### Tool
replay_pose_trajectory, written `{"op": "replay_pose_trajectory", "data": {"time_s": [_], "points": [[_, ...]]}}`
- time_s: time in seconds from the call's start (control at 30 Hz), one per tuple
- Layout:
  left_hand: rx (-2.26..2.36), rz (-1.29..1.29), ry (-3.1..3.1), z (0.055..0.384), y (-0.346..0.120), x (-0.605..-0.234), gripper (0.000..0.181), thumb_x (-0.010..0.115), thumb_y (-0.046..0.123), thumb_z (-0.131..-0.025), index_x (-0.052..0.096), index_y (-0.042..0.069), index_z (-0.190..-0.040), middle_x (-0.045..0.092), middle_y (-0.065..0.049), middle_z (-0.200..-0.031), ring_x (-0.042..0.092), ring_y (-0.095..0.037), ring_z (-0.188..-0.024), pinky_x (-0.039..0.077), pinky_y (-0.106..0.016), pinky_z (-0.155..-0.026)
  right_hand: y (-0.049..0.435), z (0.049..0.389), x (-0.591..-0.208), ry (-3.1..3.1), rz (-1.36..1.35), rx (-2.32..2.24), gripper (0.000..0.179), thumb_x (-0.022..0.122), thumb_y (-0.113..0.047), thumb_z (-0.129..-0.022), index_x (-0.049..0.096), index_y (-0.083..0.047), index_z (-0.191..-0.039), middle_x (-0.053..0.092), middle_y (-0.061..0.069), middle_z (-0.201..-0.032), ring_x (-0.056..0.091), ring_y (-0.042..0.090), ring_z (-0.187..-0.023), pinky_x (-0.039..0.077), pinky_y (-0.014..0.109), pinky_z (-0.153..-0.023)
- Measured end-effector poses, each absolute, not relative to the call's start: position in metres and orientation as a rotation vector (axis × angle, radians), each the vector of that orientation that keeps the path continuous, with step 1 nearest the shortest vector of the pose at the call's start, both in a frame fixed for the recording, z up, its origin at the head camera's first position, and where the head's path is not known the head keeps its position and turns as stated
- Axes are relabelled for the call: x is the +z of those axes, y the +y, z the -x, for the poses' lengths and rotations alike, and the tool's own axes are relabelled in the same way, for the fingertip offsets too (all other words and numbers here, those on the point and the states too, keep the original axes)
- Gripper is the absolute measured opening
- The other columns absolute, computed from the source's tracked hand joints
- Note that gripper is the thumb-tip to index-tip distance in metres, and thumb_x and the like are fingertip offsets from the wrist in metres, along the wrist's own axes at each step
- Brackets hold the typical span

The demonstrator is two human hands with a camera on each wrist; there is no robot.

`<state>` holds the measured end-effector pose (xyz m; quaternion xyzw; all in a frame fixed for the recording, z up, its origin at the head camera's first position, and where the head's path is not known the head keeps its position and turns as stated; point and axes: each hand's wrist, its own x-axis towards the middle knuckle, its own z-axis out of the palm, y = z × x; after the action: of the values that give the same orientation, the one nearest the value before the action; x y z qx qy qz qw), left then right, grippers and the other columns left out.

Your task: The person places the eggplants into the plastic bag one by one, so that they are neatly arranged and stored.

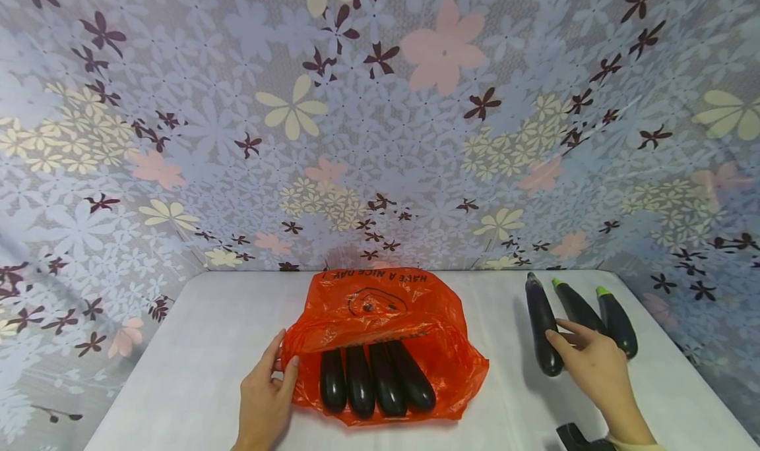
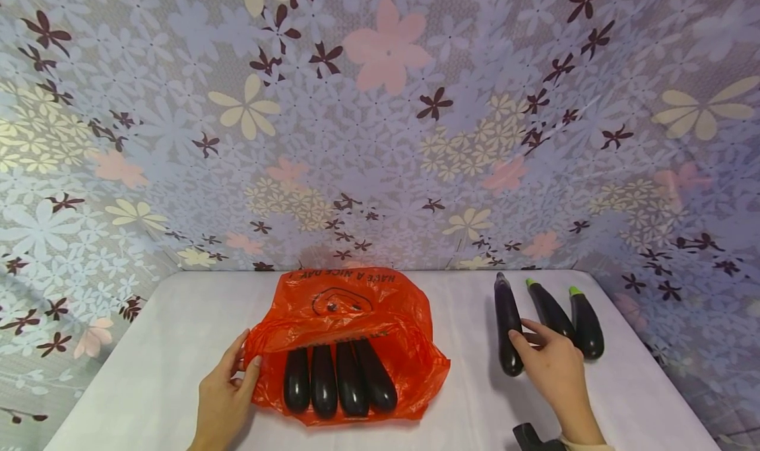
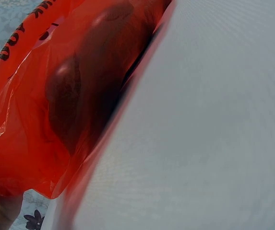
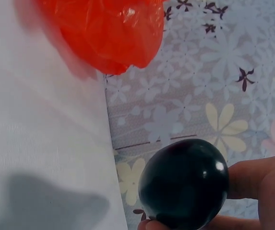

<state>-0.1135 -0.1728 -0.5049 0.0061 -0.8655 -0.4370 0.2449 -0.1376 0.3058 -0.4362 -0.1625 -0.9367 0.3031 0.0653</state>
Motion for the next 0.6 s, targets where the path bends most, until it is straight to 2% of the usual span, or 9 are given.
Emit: {"op": "replay_pose_trajectory", "data": {"time_s": [0.1, 0.17, 0.2, 0.27, 0.37, 0.6], "points": [[-1.192, -0.015, -2.36, 0.113, -0.173, -0.504, 0.054, 0.073, 0.006, -0.092, 0.055, 0.007, -0.143, 0.067, -0.001, -0.084, 0.057, -0.006, -0.068, 0.053, -0.021, -0.054, 0.303, 0.134, -0.434, -2.828, 0.453, 0.917, 0.059, 0.06, -0.039, -0.098, 0.056, 0.008, -0.135, 0.066, 0.03, -0.116, 0.071, 0.041, -0.092, 0.05, 0.058, -0.084], [-1.185, -0.015, -2.361, 0.113, -0.173, -0.505, 0.054, 0.073, 0.006, -0.092, 0.055, 0.007, -0.143, 0.068, -0.001, -0.084, 0.058, -0.005, -0.069, 0.053, -0.02, -0.054, 0.301, 0.132, -0.433, -2.831, 0.434, 0.922, 0.06, 0.06, -0.04, -0.099, 0.057, 0.007, -0.135, 0.067, 0.03, -0.116, 0.071, 0.042, -0.094, 0.056, 0.048, -0.072], [-1.183, -0.015, -2.36, 0.113, -0.173, -0.505, 0.054, 0.073, 0.006, -0.092, 0.055, 0.007, -0.143, 0.068, -0.001, -0.084, 0.058, -0.005, -0.069, 0.053, -0.02, -0.054, 0.3, 0.131, -0.433, -2.829, 0.432, 0.928, 0.06, 0.06, -0.041, -0.098, 0.057, 0.007, -0.135, 0.067, 0.03, -0.116, 0.071, 0.041, -0.093, 0.057, 0.044, -0.064], [-1.182, -0.014, -2.358, 0.113, -0.173, -0.505, 0.054, 0.073, 0.006, -0.091, 0.055, 0.007, -0.143, 0.068, -0.001, -0.084, 0.058, -0.005, -0.069, 0.053, -0.02, -0.054, 0.297, 0.129, -0.431, -2.831, 0.437, 0.949, 0.061, 0.061, -0.042, -0.098, 0.056, 0.006, -0.136, 0.066, 0.03, -0.117, 0.071, 0.042, -0.093, 0.056, 0.037, -0.057], [-1.182, -0.01, -2.355, 0.113, -0.173, -0.505, 0.055, 0.073, 0.006, -0.091, 0.056, 0.007, -0.143, 0.067, 0.0, -0.083, 0.058, -0.005, -0.068, 0.052, -0.019, -0.053, 0.293, 0.127, -0.43, -2.827, 0.455, 0.966, 0.062, 0.062, -0.042, -0.098, 0.056, 0.006, -0.137, 0.066, 0.03, -0.118, 0.07, 0.042, -0.093, 0.054, 0.034, -0.055], [-1.178, -0.003, -2.366, 0.114, -0.173, -0.504, 0.055, 0.073, 0.006, -0.091, 0.055, 0.007, -0.143, 0.067, -0.001, -0.085, 0.057, -0.006, -0.069, 0.053, -0.02, -0.054, 0.285, 0.121, -0.424, -2.822, 0.431, 0.965, 0.062, 0.062, -0.043, -0.098, 0.057, 0.004, -0.138, 0.066, 0.029, -0.118, 0.067, 0.046, -0.101, 0.055, 0.038, -0.058]]}}
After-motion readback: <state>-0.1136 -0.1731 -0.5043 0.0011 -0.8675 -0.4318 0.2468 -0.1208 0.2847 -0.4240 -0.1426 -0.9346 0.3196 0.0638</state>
